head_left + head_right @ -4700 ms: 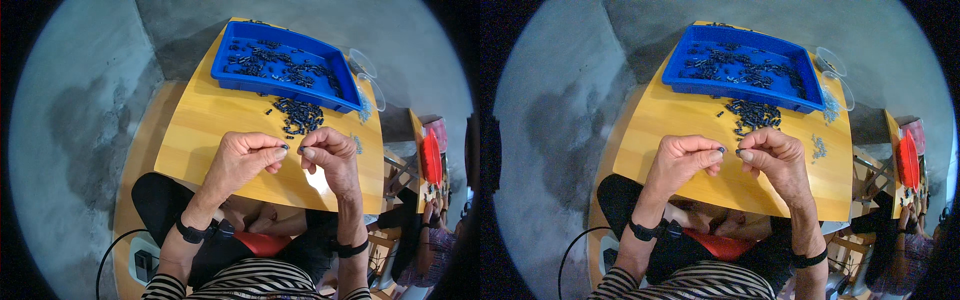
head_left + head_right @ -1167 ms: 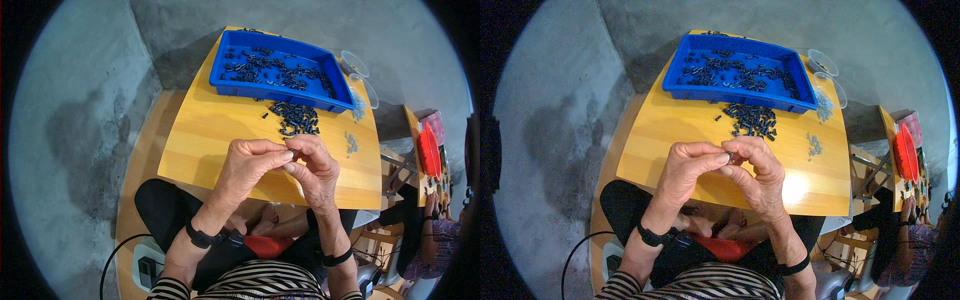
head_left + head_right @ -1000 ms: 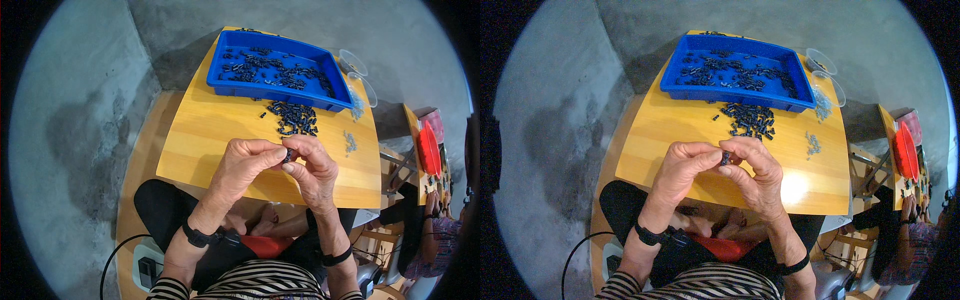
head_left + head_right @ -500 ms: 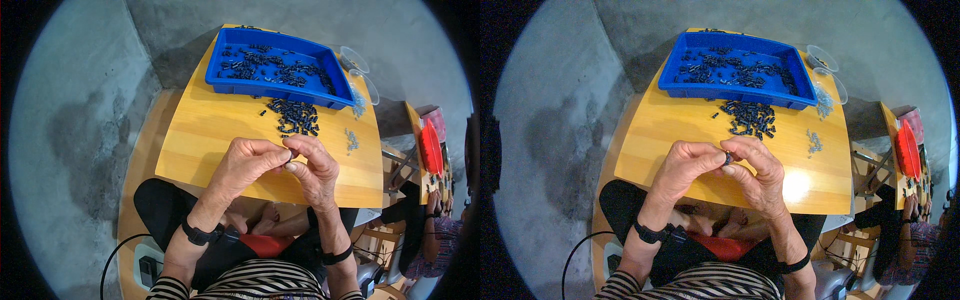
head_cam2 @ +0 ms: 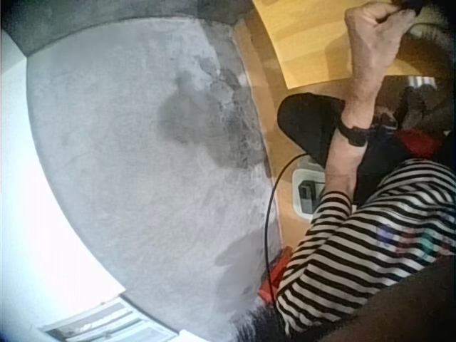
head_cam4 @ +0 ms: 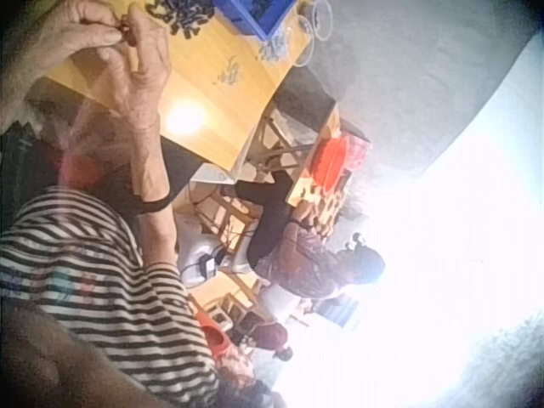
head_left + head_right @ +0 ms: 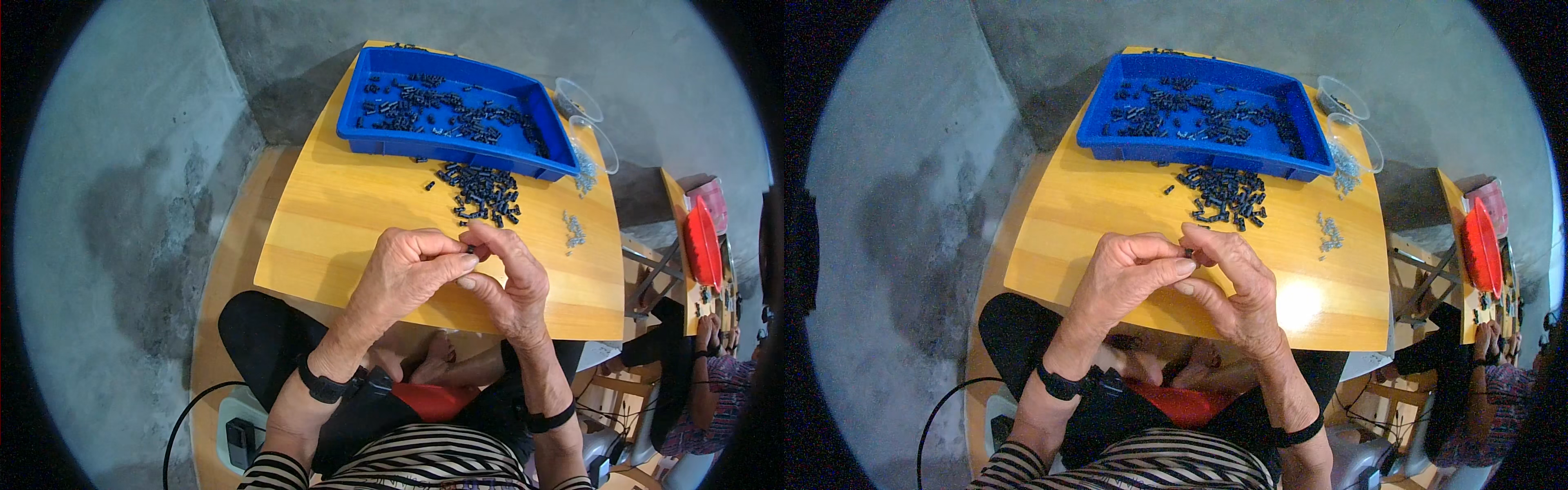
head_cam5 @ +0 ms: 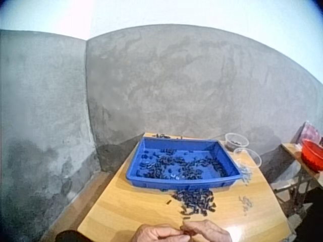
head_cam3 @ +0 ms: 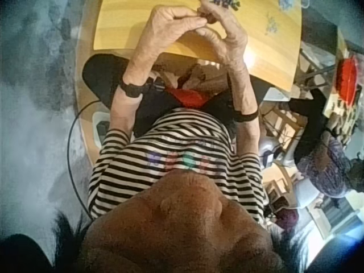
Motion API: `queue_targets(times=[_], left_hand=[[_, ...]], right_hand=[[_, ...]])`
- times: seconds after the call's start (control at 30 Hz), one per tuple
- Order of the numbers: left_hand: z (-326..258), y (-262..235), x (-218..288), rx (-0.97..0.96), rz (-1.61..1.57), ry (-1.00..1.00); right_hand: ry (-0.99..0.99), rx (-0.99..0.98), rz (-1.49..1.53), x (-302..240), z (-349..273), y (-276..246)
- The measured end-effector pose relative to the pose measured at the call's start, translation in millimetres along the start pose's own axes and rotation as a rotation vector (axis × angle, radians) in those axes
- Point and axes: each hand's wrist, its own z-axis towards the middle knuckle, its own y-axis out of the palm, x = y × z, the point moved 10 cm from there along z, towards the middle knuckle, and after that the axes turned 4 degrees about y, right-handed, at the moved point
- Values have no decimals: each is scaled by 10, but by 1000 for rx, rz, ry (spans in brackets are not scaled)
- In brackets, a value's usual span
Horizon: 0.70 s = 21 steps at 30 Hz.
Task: Assembling small blue plastic components by hand in a workshop.
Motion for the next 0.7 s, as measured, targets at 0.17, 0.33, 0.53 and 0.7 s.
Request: queue_targets(times=[0.17,0.33,0.53,0.7], left_hand=[[-4,-10,69,6,96,25],[9,-11,94,17,201,106],[18,21,70,46,128,132],[18,60,-48,-6,86,37]], right_hand=[[1,3,-67,-14,28,-6],[-280,44,-394,-309,41,0],[-284,92,-502,-343,24,-63],[-337,100,-497,-341,6,-71]])
